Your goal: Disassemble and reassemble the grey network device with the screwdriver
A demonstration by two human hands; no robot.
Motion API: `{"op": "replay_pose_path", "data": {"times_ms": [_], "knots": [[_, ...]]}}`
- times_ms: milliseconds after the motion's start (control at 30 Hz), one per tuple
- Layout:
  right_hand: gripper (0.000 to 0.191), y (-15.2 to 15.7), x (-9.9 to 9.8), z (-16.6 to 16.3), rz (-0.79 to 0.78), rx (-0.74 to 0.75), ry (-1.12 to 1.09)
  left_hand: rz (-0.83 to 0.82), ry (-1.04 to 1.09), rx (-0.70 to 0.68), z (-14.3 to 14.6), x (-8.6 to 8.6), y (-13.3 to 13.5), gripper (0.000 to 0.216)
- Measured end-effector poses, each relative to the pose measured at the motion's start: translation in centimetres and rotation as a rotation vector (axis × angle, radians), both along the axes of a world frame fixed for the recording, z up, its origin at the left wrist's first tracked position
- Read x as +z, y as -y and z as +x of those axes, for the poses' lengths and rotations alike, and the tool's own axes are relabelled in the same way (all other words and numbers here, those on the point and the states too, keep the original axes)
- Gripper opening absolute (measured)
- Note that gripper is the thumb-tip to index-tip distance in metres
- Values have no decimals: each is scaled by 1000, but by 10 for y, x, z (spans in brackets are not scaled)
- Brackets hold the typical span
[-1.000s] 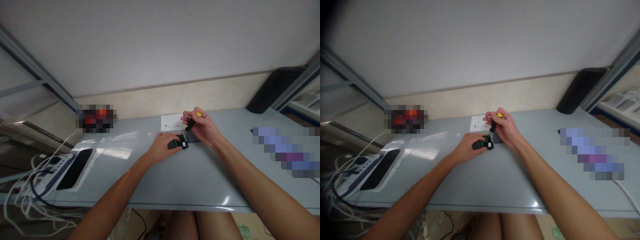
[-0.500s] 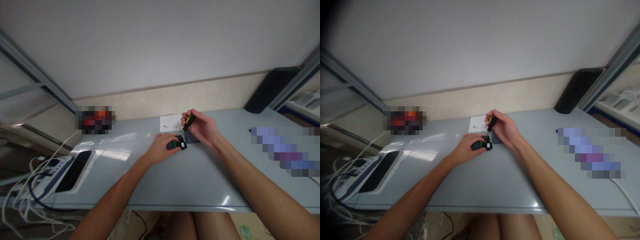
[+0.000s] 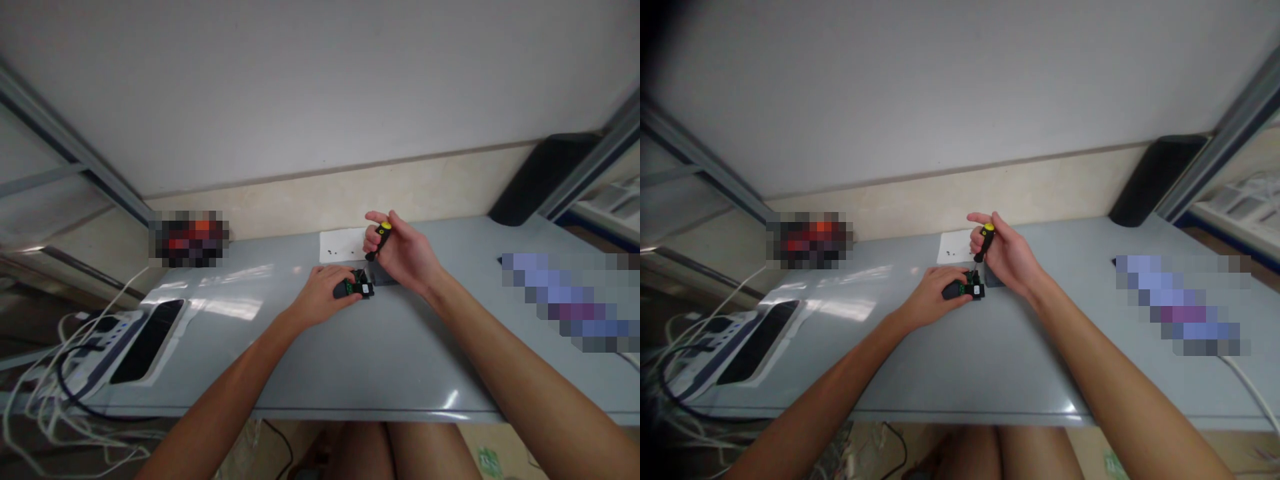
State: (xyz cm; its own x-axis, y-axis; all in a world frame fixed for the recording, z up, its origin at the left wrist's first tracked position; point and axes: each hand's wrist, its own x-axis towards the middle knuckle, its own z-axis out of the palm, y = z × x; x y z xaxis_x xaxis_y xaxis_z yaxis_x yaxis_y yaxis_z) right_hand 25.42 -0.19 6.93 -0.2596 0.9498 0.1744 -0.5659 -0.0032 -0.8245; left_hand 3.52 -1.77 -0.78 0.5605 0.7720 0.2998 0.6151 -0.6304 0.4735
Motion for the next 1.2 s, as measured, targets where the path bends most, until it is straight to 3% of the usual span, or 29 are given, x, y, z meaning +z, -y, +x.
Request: {"op": "replay_pose_path", "data": {"times_ms": [100,300,400,767,933,1200], "knots": [[39,-1,-2,1,-19,-33,-9,6,4,-19,-1,-1,0,28],[55,2,-6,1,-40,-70,-41,22,-2,-25,0,1,0,27],[58,3,-5,0,22,-63,-15,26,-16,-23,0,1,0,26],[36,2,-1,3,6,-21,17,15,-4,-18,2,1,0,25],[45,3,-6,3,-27,-62,-35,7,-11,-11,3,4,1,24],[38,6,-1,-1,30,64,-40,9,-16,-17,2,5,1,24]]}}
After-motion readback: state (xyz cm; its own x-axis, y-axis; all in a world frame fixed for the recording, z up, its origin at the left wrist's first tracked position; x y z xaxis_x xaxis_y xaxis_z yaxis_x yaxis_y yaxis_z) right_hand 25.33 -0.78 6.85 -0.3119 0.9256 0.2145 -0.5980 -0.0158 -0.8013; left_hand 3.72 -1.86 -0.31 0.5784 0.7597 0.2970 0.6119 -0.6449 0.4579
